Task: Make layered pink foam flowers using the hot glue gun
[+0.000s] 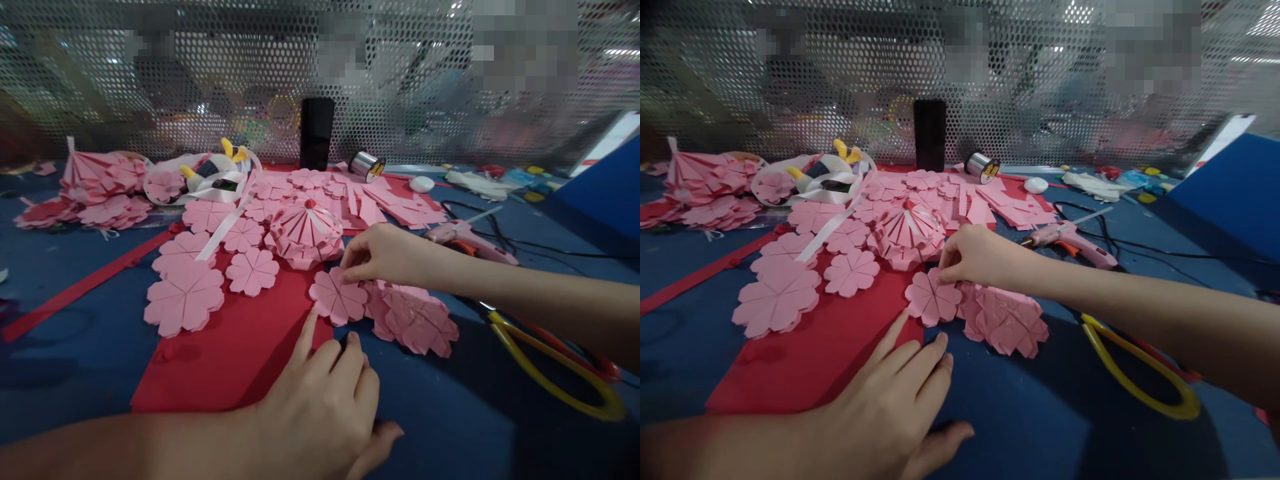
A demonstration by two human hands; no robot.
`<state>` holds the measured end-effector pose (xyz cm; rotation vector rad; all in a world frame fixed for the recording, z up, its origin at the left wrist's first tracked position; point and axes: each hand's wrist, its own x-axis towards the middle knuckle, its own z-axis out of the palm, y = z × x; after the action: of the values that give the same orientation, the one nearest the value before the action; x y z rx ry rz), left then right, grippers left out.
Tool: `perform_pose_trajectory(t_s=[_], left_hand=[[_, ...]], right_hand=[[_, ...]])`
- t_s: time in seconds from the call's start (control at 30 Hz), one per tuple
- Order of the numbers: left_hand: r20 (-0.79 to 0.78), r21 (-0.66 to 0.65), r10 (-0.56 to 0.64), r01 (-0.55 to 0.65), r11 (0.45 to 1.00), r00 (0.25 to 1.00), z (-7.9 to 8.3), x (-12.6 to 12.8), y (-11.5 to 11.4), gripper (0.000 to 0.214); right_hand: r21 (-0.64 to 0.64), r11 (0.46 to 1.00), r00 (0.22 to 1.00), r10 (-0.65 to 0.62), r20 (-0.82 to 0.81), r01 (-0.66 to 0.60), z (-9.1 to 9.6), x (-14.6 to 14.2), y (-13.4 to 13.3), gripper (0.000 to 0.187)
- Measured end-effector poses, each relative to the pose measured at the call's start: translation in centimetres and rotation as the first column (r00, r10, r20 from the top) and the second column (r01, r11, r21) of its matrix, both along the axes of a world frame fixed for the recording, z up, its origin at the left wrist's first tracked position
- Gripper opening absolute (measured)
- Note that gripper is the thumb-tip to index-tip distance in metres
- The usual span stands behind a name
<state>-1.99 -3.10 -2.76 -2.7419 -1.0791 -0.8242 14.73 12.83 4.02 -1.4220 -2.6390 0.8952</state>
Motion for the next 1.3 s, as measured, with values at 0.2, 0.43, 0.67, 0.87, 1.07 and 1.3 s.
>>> perform_pose_trajectory(t_s=[0.2, 0.43, 0.67, 0.87, 1.07, 1.3], left_hand=[[-0.017, -0.029, -0.002, 0.002, 1.0, 1.0, 0.0, 0.0, -0.2, 0.046], [-0.042, -0.05, -0.084, 0.082, 0.995, 0.996, 0.9, -0.3, 0.9, 0.042], [-0.062, -0.175, -0.254, 0.24, 0.955, 0.965, 1.4, -0.4, 3.0, 0.044], [-0.025, -0.134, -0.264, 0.258, 0.957, 0.964, 1.2, -0.4, 3.2, 0.047], [-0.021, -0.157, -0.27, 0.263, 0.952, 0.963, 1.0, -0.4, 3.3, 0.049], [-0.016, -0.17, -0.261, 0.255, 0.952, 0.965, 1.1, -0.4, 3.1, 0.049]], right_hand=[[0.085, 0.996, 0.999, 0.036, -0.004, -0.035, 0.0, -0.1, -0.6, 0.012], [0.106, 0.993, 0.999, 0.043, 0.009, -0.044, 0.1, -0.2, -0.8, 0.011], [0.116, 0.992, 0.998, 0.056, 0.008, -0.057, -0.1, -0.3, -0.9, 0.013], [0.35, 0.92, 0.984, 0.172, 0.044, -0.176, 0.2, 1.5, -0.9, 0.016], [0.221, 0.893, 0.919, 0.392, 0.048, -0.393, 0.2, 4.1, -0.2, 0.027], [0.25, 0.824, 0.851, 0.525, 0.0, -0.509, 0.3, 5.7, -0.5, 0.023]])
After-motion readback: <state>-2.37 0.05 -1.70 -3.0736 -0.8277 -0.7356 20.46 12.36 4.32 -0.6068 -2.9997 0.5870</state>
